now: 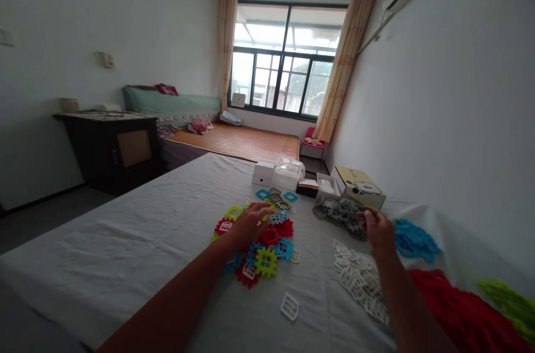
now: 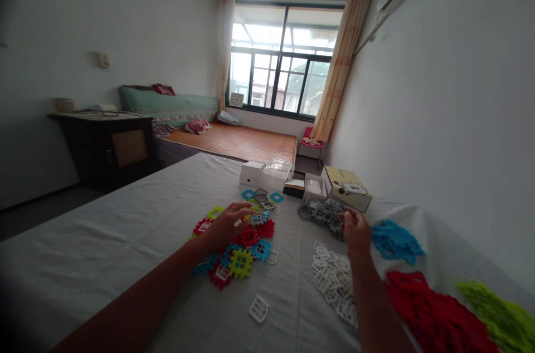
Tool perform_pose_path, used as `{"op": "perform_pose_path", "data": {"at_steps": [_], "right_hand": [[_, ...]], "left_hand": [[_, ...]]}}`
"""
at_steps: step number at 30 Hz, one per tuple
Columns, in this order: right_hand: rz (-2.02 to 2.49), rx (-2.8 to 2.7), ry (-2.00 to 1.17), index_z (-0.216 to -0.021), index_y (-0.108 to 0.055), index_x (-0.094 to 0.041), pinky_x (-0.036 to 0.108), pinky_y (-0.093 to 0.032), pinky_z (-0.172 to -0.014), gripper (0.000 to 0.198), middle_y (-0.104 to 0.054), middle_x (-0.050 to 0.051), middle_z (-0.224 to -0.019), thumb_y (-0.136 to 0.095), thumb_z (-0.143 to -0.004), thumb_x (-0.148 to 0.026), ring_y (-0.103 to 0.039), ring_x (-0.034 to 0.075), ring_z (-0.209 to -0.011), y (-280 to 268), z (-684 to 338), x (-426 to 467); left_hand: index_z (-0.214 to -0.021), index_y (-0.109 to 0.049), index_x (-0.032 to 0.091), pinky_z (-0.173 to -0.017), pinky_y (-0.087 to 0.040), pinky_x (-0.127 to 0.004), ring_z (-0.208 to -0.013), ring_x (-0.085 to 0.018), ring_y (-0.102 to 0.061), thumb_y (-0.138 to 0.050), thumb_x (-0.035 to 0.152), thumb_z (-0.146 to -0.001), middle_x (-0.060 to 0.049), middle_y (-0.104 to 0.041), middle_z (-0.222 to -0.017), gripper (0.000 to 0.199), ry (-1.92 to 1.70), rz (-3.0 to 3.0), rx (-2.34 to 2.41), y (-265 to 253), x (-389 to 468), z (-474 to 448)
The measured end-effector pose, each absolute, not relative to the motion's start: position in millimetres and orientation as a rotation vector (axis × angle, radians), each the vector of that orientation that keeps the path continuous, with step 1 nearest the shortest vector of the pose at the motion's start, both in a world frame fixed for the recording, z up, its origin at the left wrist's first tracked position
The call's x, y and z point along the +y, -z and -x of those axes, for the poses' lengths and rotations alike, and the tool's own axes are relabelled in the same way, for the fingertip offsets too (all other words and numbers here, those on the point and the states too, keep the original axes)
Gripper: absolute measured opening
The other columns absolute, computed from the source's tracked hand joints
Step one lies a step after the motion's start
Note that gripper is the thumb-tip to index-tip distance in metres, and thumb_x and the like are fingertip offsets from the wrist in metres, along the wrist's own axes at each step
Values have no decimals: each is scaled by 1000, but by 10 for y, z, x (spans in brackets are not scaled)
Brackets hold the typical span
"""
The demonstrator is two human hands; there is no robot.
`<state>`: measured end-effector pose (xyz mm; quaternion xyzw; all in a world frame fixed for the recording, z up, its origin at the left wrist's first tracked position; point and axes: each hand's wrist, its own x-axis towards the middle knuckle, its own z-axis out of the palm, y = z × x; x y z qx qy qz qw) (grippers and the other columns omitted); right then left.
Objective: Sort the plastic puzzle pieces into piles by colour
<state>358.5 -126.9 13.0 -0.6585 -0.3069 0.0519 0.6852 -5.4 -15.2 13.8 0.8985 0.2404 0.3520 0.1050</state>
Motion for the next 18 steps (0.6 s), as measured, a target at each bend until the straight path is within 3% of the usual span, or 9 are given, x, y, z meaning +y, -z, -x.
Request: {"op": "perform_pose_path", "data": {"at_steps": [6,13,18], "right_hand": [[1537,-1343,-251,-95,-63,-20,25,-46,-51,32,-68,3,-71,-48,-79,-43,-57,14,-51,-259,-2587,-1194],[1542,-1720,-230,-94,-65,-24,24,-46,-55,26,-68,2,-70,-45,-83,-35,-61,15,-57,-112,-2090,-1190],[1558,-1759,-207,-95,-64,-24,25,-46,-57,26,-66,1,-69,-43,-85,-35,-61,16,-58,-66,-2053,-1167]], "left_hand": [[-121,-55,25,-99,-37,-38,-114,-23,-50,-58,34,-81,-6,-58,-124,41,-802,-2724,769,-78,-135,-44],[-94,-68,24,-85,-41,-33,-93,-23,-59,-58,30,-79,-5,-68,-94,19,-731,-2786,924,-90,-61,-42],[-82,-68,23,-82,-41,-36,-88,-25,-59,-60,41,-78,-6,-68,-86,20,-723,-2866,968,-158,-144,-51]]}}
